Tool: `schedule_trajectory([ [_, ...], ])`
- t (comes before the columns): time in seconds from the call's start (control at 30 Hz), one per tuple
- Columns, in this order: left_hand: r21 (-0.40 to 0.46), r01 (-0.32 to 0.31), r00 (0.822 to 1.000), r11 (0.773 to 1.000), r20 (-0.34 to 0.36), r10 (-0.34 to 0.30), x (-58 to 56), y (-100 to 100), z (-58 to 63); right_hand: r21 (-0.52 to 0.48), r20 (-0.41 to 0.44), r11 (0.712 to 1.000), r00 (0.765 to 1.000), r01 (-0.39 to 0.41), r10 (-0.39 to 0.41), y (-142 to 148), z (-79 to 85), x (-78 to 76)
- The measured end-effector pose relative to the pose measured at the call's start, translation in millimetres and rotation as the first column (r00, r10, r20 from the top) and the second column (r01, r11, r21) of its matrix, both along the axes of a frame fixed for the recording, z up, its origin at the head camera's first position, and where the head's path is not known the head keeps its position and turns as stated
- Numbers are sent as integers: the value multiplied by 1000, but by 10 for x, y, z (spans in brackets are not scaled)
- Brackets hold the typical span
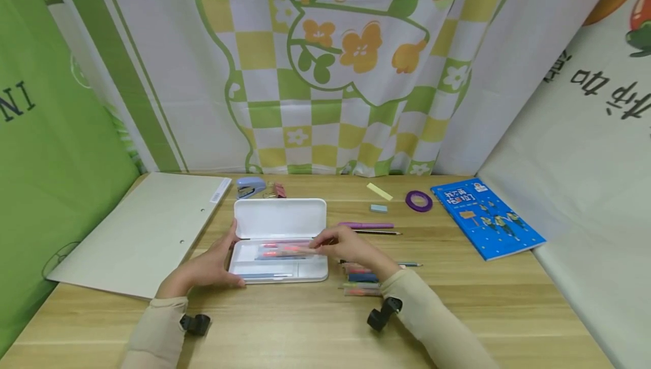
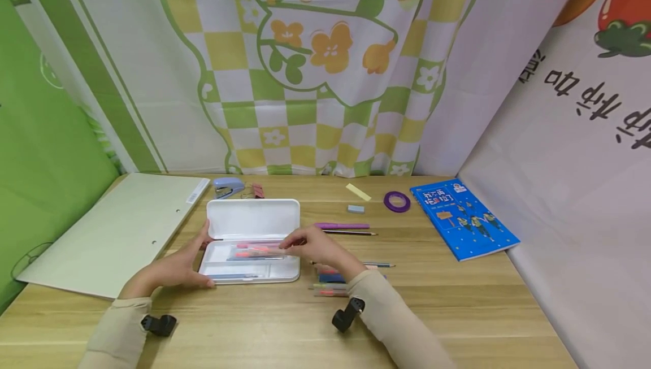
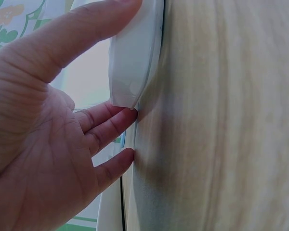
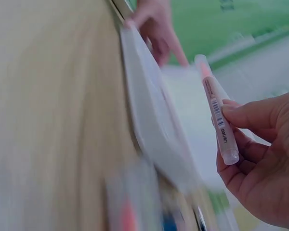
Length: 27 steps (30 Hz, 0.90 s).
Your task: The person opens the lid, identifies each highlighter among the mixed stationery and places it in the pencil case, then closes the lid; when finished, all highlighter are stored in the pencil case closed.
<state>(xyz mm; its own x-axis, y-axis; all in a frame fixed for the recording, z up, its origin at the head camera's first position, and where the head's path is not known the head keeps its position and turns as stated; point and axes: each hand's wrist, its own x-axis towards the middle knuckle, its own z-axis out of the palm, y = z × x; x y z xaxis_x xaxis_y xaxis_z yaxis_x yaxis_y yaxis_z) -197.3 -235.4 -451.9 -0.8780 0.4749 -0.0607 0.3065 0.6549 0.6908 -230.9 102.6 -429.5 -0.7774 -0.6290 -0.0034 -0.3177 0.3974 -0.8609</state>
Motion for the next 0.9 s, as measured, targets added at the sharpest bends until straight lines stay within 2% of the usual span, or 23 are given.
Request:
schedule_trajectory([
  [0.2, 12, 5, 1000, 1000, -4, -5, -7, 7, -11, 18, -104, 997, 991, -78, 79, -543, -60, 53],
  [0.37, 10, 6, 1000, 1000, 5, -6, -11, 16, -14, 38, -196, 995, 975, -94, 100, -804, -154, 72],
  [0.53, 10, -3, 1000, 1000, 15, 3, -4, 17, -5, 95, -283, 991, 953, -88, 112, -900, -215, 87],
  [0.83, 12, 0, 1000, 1000, 4, 0, 5, 15, 9, 169, -430, 981, 888, -100, 164, -964, -259, 144],
  [0.9, 12, -3, 1000, 1000, 11, 3, 6, 16, 10, 171, -427, 981, 891, -88, 154, -964, -274, 150],
])
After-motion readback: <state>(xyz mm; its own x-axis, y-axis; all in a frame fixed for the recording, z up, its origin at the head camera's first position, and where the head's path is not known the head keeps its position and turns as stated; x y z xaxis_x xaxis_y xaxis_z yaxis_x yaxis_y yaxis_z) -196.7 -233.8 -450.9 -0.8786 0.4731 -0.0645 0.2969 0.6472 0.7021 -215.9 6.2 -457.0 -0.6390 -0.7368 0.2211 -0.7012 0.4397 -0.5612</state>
